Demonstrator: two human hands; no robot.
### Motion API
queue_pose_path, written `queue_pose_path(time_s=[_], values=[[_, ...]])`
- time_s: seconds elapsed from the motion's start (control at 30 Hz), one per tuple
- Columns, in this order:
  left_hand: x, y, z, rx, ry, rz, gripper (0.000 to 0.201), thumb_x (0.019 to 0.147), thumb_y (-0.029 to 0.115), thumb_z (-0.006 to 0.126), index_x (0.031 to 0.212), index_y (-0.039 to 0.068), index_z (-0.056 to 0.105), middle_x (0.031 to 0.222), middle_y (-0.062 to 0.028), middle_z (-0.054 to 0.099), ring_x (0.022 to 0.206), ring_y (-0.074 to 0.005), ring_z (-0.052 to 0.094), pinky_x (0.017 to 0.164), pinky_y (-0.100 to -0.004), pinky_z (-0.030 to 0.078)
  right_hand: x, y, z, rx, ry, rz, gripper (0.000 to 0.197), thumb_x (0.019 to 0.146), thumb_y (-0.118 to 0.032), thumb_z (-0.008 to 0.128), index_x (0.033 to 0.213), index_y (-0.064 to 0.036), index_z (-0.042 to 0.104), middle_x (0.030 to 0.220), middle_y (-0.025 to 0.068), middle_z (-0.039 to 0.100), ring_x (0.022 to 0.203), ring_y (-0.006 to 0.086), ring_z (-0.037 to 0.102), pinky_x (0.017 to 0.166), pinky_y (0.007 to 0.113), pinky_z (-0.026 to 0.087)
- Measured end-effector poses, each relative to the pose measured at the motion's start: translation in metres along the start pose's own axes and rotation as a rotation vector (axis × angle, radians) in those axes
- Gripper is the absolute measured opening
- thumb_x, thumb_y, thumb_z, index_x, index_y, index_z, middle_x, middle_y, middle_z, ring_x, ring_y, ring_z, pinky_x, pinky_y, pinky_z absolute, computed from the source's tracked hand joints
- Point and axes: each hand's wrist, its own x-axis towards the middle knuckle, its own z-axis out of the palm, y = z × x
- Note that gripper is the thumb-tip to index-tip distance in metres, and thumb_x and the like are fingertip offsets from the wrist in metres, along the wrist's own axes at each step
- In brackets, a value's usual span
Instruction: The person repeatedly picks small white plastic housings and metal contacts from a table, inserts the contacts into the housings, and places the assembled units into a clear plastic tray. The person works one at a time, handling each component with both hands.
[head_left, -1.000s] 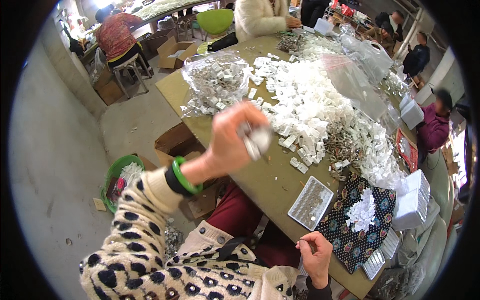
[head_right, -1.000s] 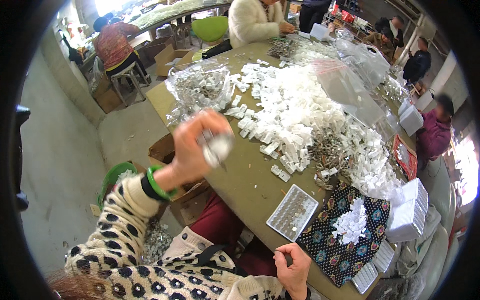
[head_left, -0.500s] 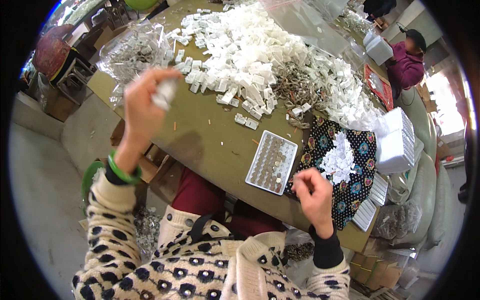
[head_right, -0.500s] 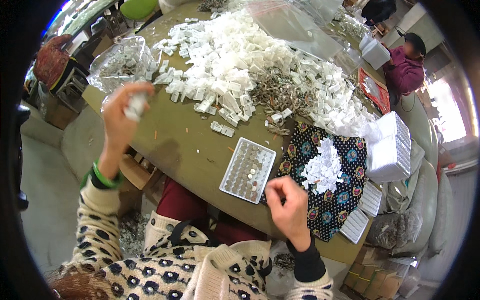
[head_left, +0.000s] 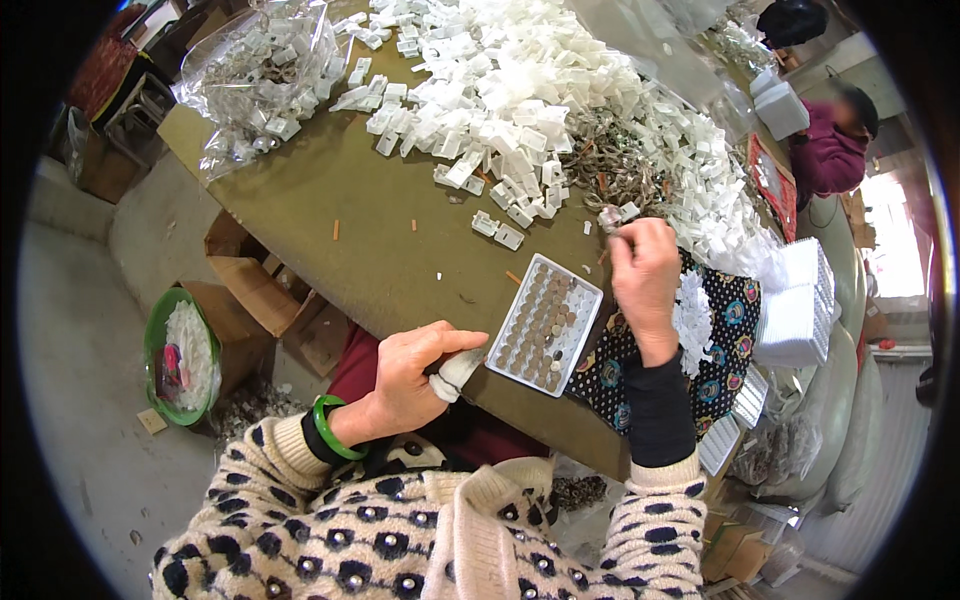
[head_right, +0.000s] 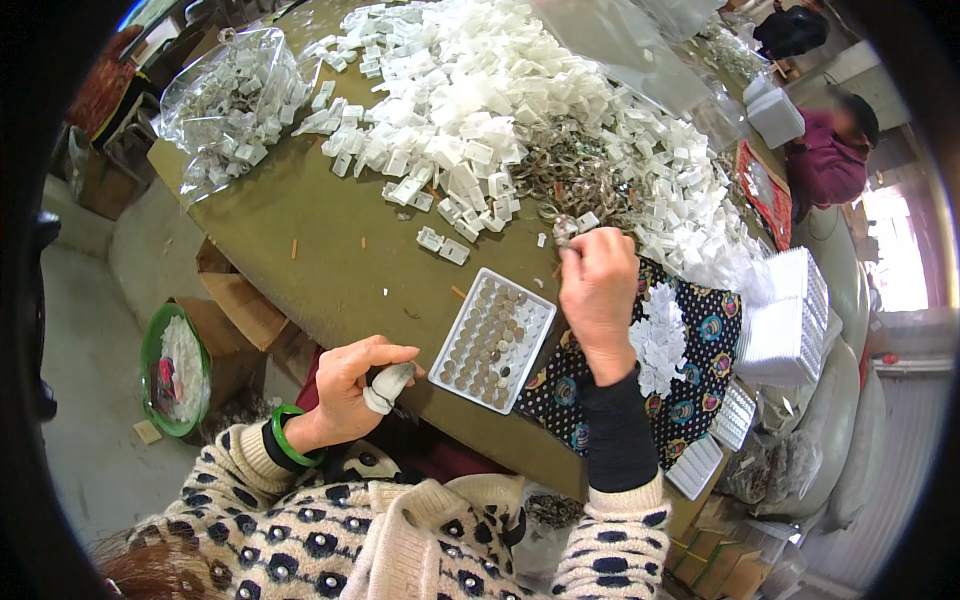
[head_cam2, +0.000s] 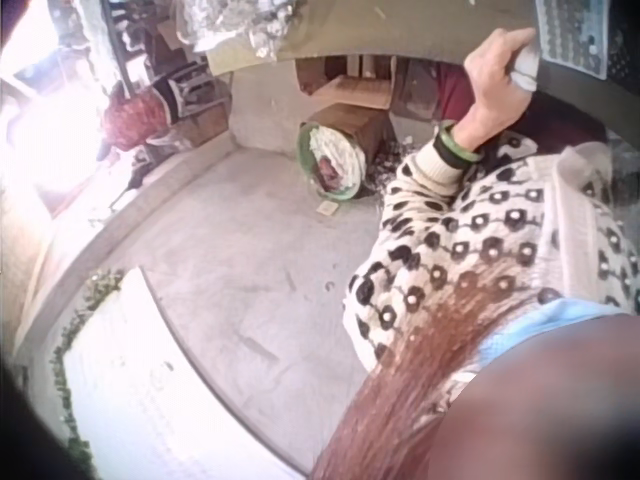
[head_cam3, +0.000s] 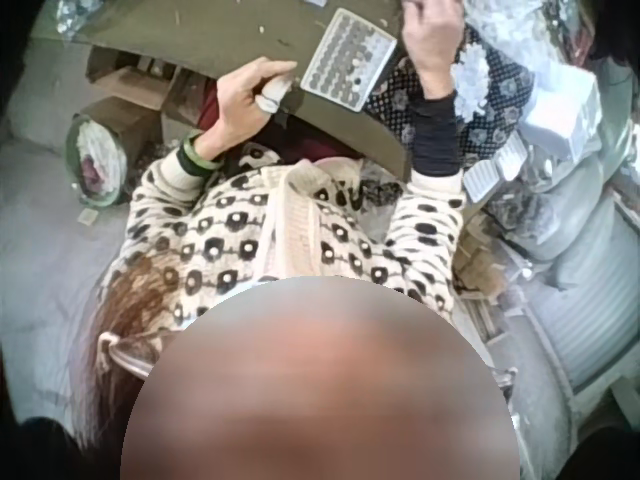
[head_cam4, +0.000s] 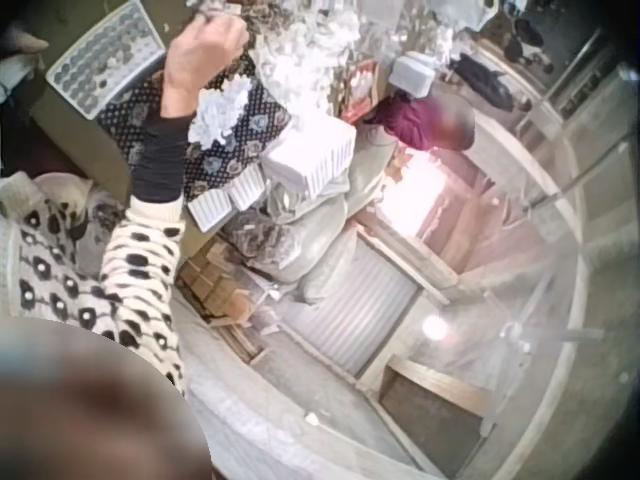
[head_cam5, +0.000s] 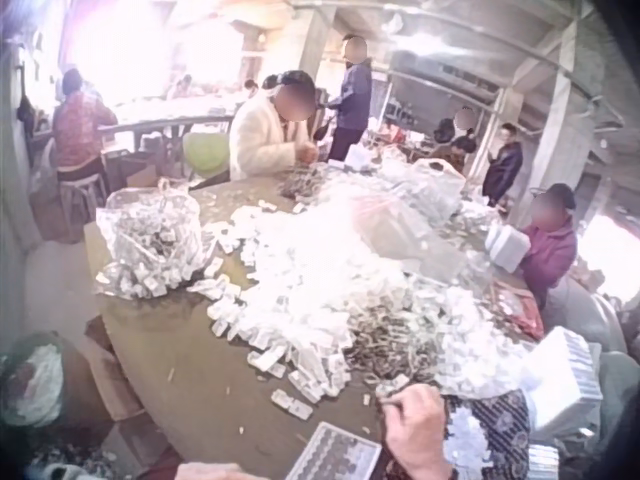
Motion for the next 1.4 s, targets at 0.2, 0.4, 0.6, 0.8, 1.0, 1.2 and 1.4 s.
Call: queue_pose_path(time_s=[0.2, 0.4, 0.6, 0.8, 1.0, 1.2, 1.4], values=[[0.009, 0.005, 0.000, -0.070, -0.035, -0.038, 0.026, 0.080, -0.012, 0.068, 0.104, -0.003, 0.069, 0.078, -0.0102, 0.070, 0.069, -0.0155, 0.069, 0.062, -0.0231, 0.053, 0.008, -0.006, -0.035, 1.189, 0.007, 0.653, 0.009, 0.093, -0.001, 0.061, 0.101, 0.0036, 0.062, 0.089, 0.0106, 0.070, 0.075, 0.0178, 0.069, 0.073, 0.028, 0.056], [0.033, 0.019, -0.001, -0.513, -0.047, -0.304, 0.024, 0.092, -0.005, 0.063, 0.116, -0.003, 0.064, 0.092, -0.0077, 0.070, 0.078, -0.0102, 0.065, 0.068, -0.0225, 0.053, -0.029, -0.076, -0.037, 1.391, -0.197, 0.577, 0.014, 0.096, 0.001, 0.054, 0.108, 0.0031, 0.060, 0.090, 0.0075, 0.066, 0.077, 0.0108, 0.059, 0.071, 0.023, 0.048], [0.044, 0.026, -0.001, -0.665, -0.090, -0.390, 0.026, 0.090, -0.001, 0.069, 0.115, -0.003, 0.064, 0.093, -0.0054, 0.066, 0.077, -0.0075, 0.063, 0.064, -0.0209, 0.052, -0.061, -0.122, -0.051, 1.267, -0.359, 0.621, 0.017, 0.097, 0.000, 0.052, 0.113, 0.0024, 0.059, 0.094, 0.0009, 0.063, 0.079, 0.0046, 0.055, 0.072, 0.019, 0.045], [0.028, 0.032, -0.007, -0.596, -0.155, -0.501, 0.018, 0.091, 0.000, 0.068, 0.109, -0.004, 0.067, 0.092, -0.0040, 0.067, 0.074, -0.0074, 0.064, 0.059, -0.0201, 0.052, -0.080, -0.132, -0.050, 1.022, -0.304, 0.476, 0.014, 0.092, 0.001, 0.057, 0.106, 0.0026, 0.059, 0.079, -0.0001, 0.061, 0.066, 0.0026, 0.050, 0.063, 0.019, 0.042], [0.014, 0.036, -0.007, -0.706, -0.126, -0.644, 0.017, 0.092, 0.004, 0.067, 0.108, -0.002, 0.068, 0.089, -0.0056, 0.070, 0.073, -0.0076, 0.064, 0.059, -0.0202, 0.053, -0.096, -0.131, -0.044, 1.437, -0.262, 0.675, 0.015, 0.088, -0.002, 0.059, 0.102, 0.0024, 0.059, 0.078, 0.0008, 0.060, 0.063, 0.0083, 0.051, 0.064, 0.024, 0.045], [0.003, 0.041, -0.003, -0.637, -0.136, -0.598, 0.017, 0.092, 0.004, 0.067, 0.108, -0.003, 0.069, 0.088, -0.0043, 0.070, 0.073, -0.0070, 0.064, 0.061, -0.0202, 0.053, -0.111, -0.145, -0.042, 0.453, -0.118, 0.091, 0.024, 0.083, 0.000, 0.067, 0.105, 0.0002, 0.059, 0.084, 0.0123, 0.063, 0.073, 0.0177, 0.061, 0.071, 0.027, 0.048], [-0.002, 0.043, -0.007, -0.640, -0.142, -0.628, 0.016, 0.093, 0.003, 0.066, 0.107, -0.003, 0.069, 0.087, -0.0033, 0.069, 0.073, -0.0066, 0.063, 0.061, -0.0207, 0.052, -0.112, -0.146, -0.046, 1.469, -0.066, 0.606, 0.014, 0.096, -0.001, 0.056, 0.110, 0.0024, 0.058, 0.084, 0.0055, 0.064, 0.076, 0.0105, 0.060, 0.070, 0.025, 0.052]])
